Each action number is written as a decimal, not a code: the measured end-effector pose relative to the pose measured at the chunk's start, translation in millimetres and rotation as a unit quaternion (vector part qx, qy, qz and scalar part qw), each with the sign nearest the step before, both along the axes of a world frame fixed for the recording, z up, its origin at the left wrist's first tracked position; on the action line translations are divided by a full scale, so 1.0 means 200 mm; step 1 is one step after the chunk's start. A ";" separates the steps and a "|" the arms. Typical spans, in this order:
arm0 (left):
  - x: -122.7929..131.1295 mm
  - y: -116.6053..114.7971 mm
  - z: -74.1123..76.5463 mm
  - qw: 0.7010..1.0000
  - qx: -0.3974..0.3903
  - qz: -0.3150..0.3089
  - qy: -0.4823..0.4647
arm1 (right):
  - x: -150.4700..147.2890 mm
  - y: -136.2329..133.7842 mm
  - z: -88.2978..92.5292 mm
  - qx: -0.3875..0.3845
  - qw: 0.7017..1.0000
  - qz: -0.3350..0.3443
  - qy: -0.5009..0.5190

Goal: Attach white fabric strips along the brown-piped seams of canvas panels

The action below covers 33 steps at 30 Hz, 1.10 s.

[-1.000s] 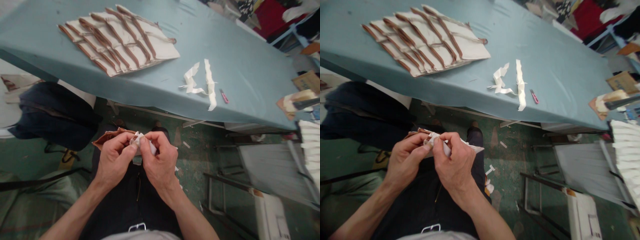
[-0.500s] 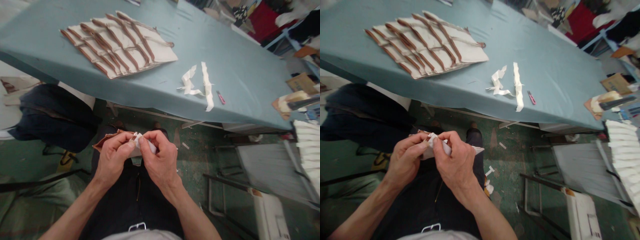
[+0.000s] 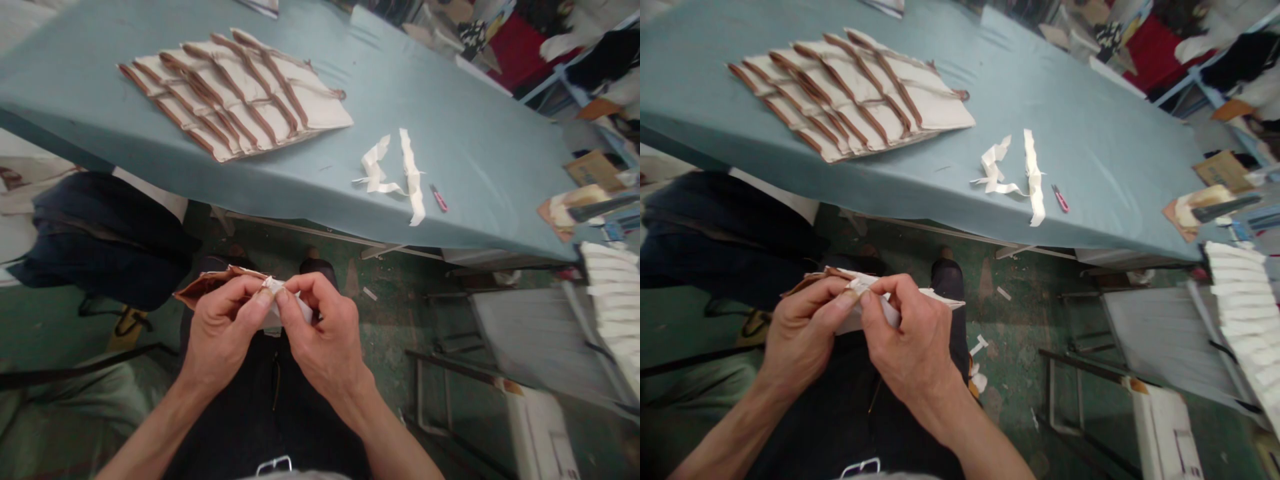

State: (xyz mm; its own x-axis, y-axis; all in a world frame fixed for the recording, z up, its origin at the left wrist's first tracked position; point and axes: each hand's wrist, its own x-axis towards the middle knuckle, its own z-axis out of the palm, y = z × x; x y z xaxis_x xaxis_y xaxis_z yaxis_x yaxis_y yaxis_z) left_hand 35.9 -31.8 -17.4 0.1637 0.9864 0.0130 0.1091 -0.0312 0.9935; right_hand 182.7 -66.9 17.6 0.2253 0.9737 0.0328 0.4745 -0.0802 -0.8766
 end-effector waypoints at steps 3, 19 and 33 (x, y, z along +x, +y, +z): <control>-0.01 -0.02 0.04 0.999 0.025 0.001 0.031 | 0.01 0.00 0.03 -0.010 1.000 0.008 0.004; 0.01 -0.04 0.12 0.993 0.070 -0.046 0.088 | 0.15 0.06 0.08 -0.102 0.984 0.096 0.112; -0.07 0.04 0.25 0.973 0.030 -0.220 0.055 | 0.30 0.19 0.11 -0.158 0.882 0.363 0.256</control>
